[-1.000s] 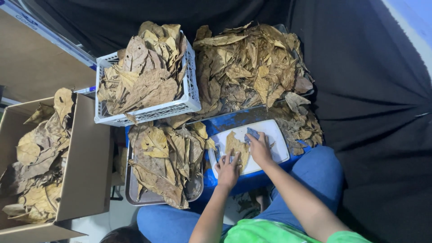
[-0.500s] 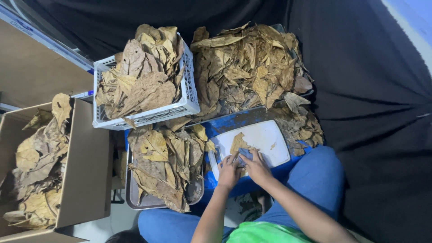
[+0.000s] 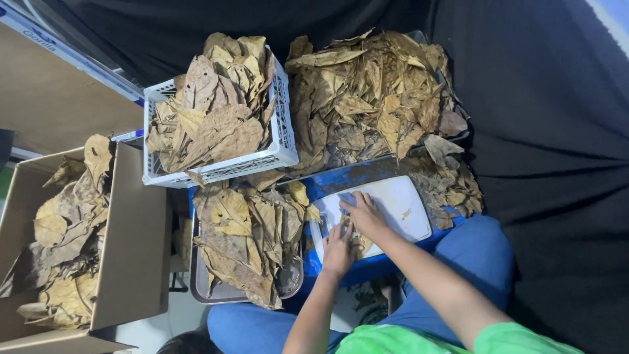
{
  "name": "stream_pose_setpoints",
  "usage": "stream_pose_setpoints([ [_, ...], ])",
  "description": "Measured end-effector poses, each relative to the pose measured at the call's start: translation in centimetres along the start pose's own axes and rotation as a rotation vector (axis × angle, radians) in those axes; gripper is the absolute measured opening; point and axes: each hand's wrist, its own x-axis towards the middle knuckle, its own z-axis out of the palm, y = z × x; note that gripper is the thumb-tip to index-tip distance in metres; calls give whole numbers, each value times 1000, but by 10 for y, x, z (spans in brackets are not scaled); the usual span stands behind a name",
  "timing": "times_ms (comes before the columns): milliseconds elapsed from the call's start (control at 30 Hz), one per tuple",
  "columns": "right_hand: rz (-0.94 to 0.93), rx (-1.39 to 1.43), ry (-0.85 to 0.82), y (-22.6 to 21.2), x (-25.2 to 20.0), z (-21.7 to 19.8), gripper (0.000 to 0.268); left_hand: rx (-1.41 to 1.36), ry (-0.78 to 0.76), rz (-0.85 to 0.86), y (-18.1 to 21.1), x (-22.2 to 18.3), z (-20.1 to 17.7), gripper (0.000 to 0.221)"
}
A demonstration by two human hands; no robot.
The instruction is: Processing dried leaves by flattening them individually on a board and stacking them into a neat pile.
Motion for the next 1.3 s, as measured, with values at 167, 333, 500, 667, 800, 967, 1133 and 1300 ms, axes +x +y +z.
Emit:
stream_pose_setpoints([
  [167,113,44,163,-6,23,1,42,-1,18,-13,3,0,3,71],
  [333,352,645,425,12,42,36,39,-66,9,4,1,1,0,67],
  [500,438,656,285,39,-9,11,44,-6,-117,78,4,1,-9,58],
  [667,363,579,104,20,-62,-27,46,103,-111,100,8,-4,-7,52],
  [800,150,429,-104,-1,-78,-48,44,142,-64,122,-5,-6,11,33],
  [967,144,265,64,6,-54,-6,47,141,-34,134,-6,-8,12,46],
  [1133,144,156,129,13,-26,2,41,148,-18,153,-13,-2,12,49],
  [1300,251,282,149,17,-11,-12,39,-27,-30,150,-19,-3,13,53],
])
